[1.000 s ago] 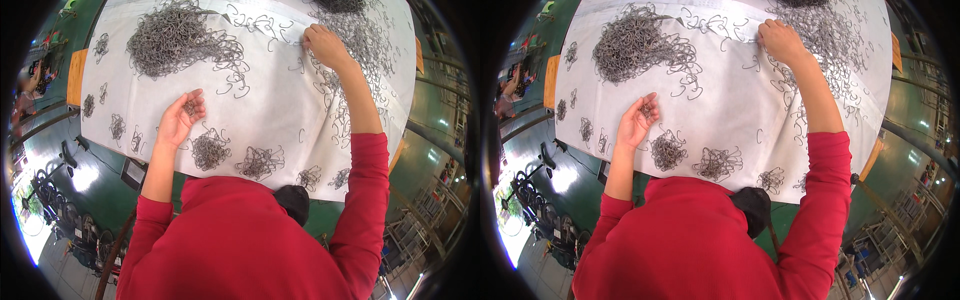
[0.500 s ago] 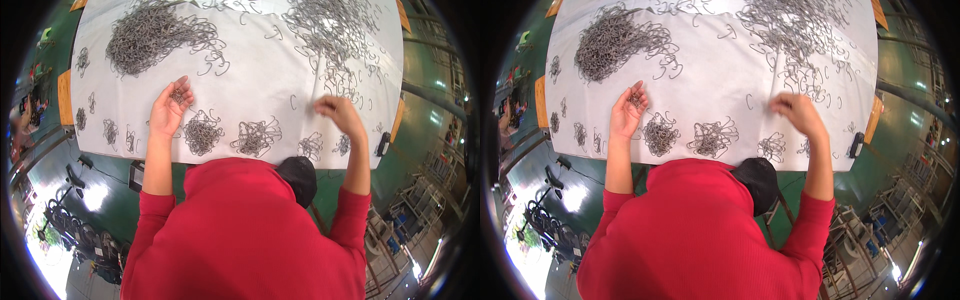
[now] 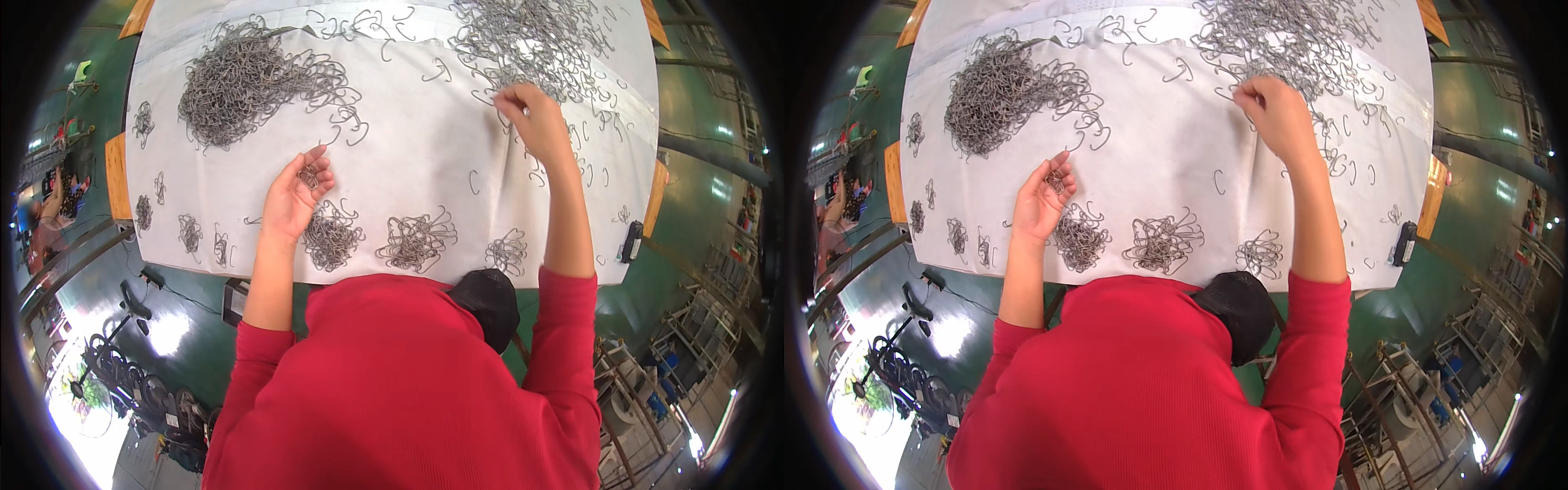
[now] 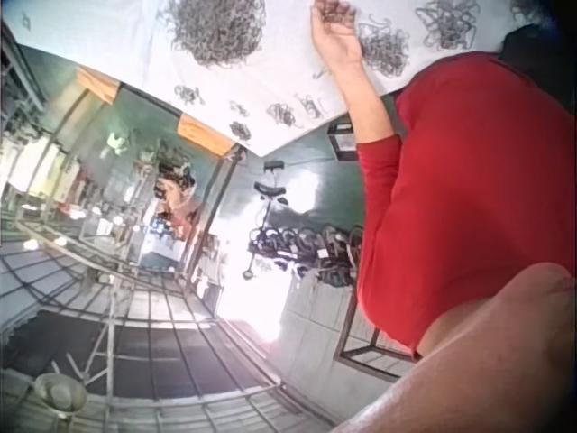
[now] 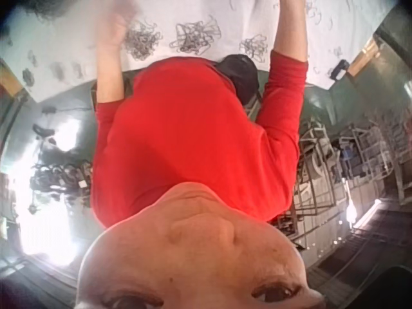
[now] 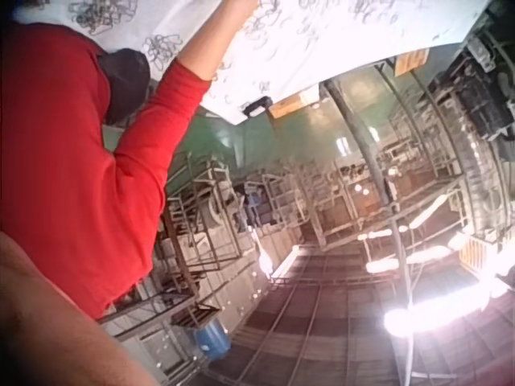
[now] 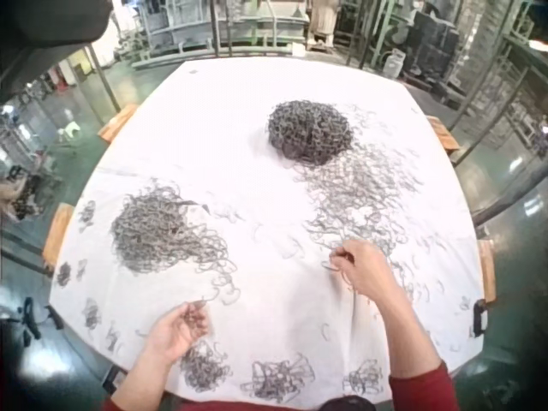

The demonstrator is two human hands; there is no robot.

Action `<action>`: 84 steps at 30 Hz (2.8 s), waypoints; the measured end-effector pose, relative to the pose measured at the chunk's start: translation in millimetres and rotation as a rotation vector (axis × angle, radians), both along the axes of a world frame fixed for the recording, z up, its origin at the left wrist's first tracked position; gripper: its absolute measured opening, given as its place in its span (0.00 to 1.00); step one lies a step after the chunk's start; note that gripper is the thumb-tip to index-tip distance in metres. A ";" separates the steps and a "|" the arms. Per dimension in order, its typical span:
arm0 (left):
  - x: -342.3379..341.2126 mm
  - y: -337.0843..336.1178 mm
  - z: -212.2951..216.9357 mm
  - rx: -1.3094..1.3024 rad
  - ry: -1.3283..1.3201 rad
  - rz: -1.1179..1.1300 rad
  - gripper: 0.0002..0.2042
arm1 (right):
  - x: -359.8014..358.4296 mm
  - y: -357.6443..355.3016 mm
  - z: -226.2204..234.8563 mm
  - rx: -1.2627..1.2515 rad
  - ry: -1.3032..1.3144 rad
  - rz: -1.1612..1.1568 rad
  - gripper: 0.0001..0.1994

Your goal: The person repeatedly picks up small metal hooks from a large pile on a white table and transfers them into a smaller pile in their left hand. The person continues this sorting action throughout the clip, gradually reducing the larger pile while accumulating hooks in their hand.

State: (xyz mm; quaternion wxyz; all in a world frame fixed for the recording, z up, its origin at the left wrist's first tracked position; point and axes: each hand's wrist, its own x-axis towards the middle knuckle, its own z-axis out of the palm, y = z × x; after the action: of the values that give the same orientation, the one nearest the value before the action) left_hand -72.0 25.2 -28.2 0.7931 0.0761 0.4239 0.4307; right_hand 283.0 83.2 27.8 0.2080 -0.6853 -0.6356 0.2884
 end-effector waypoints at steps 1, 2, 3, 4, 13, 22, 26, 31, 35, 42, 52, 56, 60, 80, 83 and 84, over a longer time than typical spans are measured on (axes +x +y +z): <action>1.8 -1.1 0.2 0.001 0.002 0.003 0.18 | -4.6 17.9 -8.0 0.065 -0.040 0.031 0.08; 3.7 -0.5 1.0 0.004 0.005 -0.001 0.18 | -8.0 34.3 -14.2 0.134 -0.082 0.057 0.08; 6.2 0.2 2.2 0.008 0.008 -0.002 0.18 | -11.8 49.4 -18.8 0.146 -0.119 0.056 0.08; 5.1 1.3 3.7 0.015 0.014 0.001 0.18 | -19.8 65.4 -22.4 0.161 -0.152 0.060 0.08; 20.3 -20.7 -19.1 0.052 -0.025 -0.005 0.16 | -14.8 96.1 -70.6 0.080 -0.469 0.225 0.09; 19.3 -20.1 -15.2 0.011 -0.069 0.014 0.16 | 14.8 55.0 -49.3 -0.011 0.183 0.159 0.03; 23.9 -30.0 -14.2 0.004 -0.108 0.057 0.15 | 49.8 9.3 -55.2 -0.019 0.274 -0.014 0.04; 9.4 -47.8 -13.5 0.039 -0.305 0.090 0.15 | 96.8 -47.4 -59.3 -0.057 0.209 -0.140 0.08; 15.3 -42.3 1.1 0.031 -0.361 0.073 0.14 | 76.0 -97.8 7.4 -0.016 0.088 -0.252 0.10; 19.5 -47.9 -20.2 0.017 -0.272 0.053 0.11 | 126.7 -169.7 31.8 0.050 -0.069 -0.445 0.09; 47.0 -14.6 20.1 -0.001 -0.142 -0.108 0.13 | 159.7 -222.8 -7.5 -0.179 -0.010 -0.610 0.07; 48.5 -17.0 29.3 -0.046 -0.140 -0.086 0.15 | 121.3 -209.4 3.4 -0.212 -0.342 -0.591 0.09; 45.4 -11.3 20.8 -0.006 -0.152 -0.117 0.19 | 61.0 -146.7 -3.2 0.149 -0.263 -0.391 0.09; 19.5 1.3 4.2 -0.093 0.007 -0.022 0.17 | -101.6 18.4 -57.3 0.253 -0.055 0.067 0.30; 20.4 0.7 4.4 -0.029 -0.005 -0.031 0.17 | -113.1 11.8 -42.4 0.251 -0.095 0.156 0.31; 20.6 -0.3 3.8 -0.032 -0.003 -0.029 0.17 | -110.7 7.3 -45.1 0.253 -0.176 0.087 0.31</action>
State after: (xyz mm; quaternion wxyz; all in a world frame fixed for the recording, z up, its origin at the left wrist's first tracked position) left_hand -51.3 24.9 -24.4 0.8010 0.0687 0.4285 0.4125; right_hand 172.3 90.5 -17.3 0.2236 -0.6482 -0.7116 0.1533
